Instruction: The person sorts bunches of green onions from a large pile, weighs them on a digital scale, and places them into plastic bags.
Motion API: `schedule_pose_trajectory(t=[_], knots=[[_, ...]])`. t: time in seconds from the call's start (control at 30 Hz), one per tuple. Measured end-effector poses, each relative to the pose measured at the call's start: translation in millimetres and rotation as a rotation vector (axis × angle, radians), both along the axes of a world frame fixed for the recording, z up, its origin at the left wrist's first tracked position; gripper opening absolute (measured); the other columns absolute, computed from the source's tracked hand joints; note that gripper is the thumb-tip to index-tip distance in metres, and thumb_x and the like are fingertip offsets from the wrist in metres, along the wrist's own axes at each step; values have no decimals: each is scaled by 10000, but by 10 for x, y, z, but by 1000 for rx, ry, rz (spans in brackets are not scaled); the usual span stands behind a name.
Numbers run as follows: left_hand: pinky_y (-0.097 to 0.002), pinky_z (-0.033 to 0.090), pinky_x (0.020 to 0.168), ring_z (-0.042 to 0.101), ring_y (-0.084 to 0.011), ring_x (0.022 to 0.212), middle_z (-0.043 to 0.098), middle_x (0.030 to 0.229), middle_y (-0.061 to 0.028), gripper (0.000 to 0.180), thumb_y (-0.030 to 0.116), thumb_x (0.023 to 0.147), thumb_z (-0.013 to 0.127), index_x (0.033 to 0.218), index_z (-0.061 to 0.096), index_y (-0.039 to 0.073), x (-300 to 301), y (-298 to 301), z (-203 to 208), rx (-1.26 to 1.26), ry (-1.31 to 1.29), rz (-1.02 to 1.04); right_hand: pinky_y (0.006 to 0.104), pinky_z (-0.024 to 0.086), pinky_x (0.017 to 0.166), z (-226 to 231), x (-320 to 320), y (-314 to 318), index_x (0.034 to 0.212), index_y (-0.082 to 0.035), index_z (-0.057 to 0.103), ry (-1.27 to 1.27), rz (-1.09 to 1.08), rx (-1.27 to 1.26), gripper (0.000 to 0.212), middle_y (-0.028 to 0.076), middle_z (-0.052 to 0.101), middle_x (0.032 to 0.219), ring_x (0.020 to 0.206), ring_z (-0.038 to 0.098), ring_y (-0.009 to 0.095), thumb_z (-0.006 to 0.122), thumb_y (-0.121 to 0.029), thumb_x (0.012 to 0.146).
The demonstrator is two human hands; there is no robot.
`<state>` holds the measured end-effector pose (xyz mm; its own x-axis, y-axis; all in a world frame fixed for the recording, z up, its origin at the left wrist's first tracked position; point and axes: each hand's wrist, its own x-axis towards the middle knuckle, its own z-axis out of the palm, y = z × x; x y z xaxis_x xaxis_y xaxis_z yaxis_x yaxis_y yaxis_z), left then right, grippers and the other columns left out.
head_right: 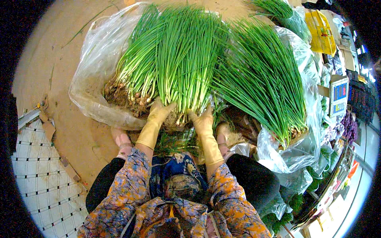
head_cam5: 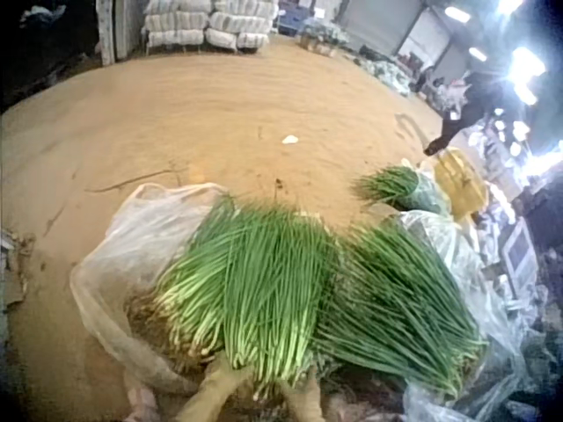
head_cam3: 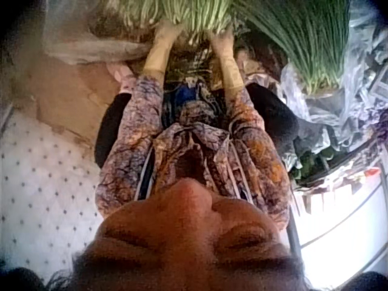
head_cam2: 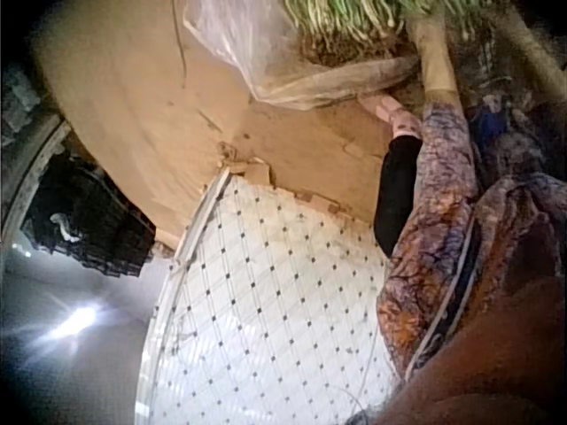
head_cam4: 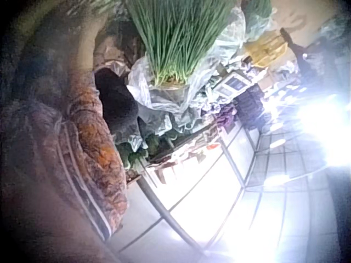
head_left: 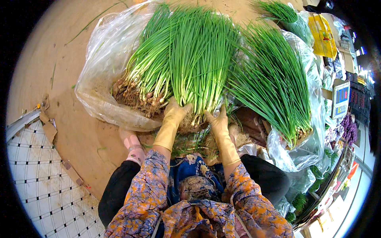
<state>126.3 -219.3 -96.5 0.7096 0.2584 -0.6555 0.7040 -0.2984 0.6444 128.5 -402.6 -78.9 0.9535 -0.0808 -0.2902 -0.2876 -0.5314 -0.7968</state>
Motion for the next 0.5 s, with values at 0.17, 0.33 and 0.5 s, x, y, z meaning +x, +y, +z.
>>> schedule_pose_trajectory(t=[0.17, 0.33, 0.5], knots=[[-367, 411, 849, 531, -313, 995, 546, 1071, -212, 685, 382, 636, 707, 1124, 461, -31, 96, -129, 14, -29, 36, -74, 322, 296, 970, -171, 237, 155, 1285, 132, 123, 417, 10, -51, 1120, 332, 345, 1234, 1175, 363, 355, 720, -510, 589], [-316, 447, 712, 572, -204, 779, 614, 875, -95, 340, 157, 689, 665, 975, 569, -1, 213, 11, 361, -481, 95, 232, 317, 409, 830, 73, 383, 116, 1022, 73, 520, 439, -25, 6, 593, 174, 605, 943, 867, 571, 266, 699, -352, 649], [-318, 415, 810, 561, -201, 867, 592, 970, -114, 403, 145, 707, 665, 1049, 524, -13, 155, 455, 403, -643, -8, 300, 296, 447, 713, 514, 534, -147, 1062, 37, 519, 501, -134, 232, 559, 137, 598, 948, 800, 561, 209, 698, -335, 685]])
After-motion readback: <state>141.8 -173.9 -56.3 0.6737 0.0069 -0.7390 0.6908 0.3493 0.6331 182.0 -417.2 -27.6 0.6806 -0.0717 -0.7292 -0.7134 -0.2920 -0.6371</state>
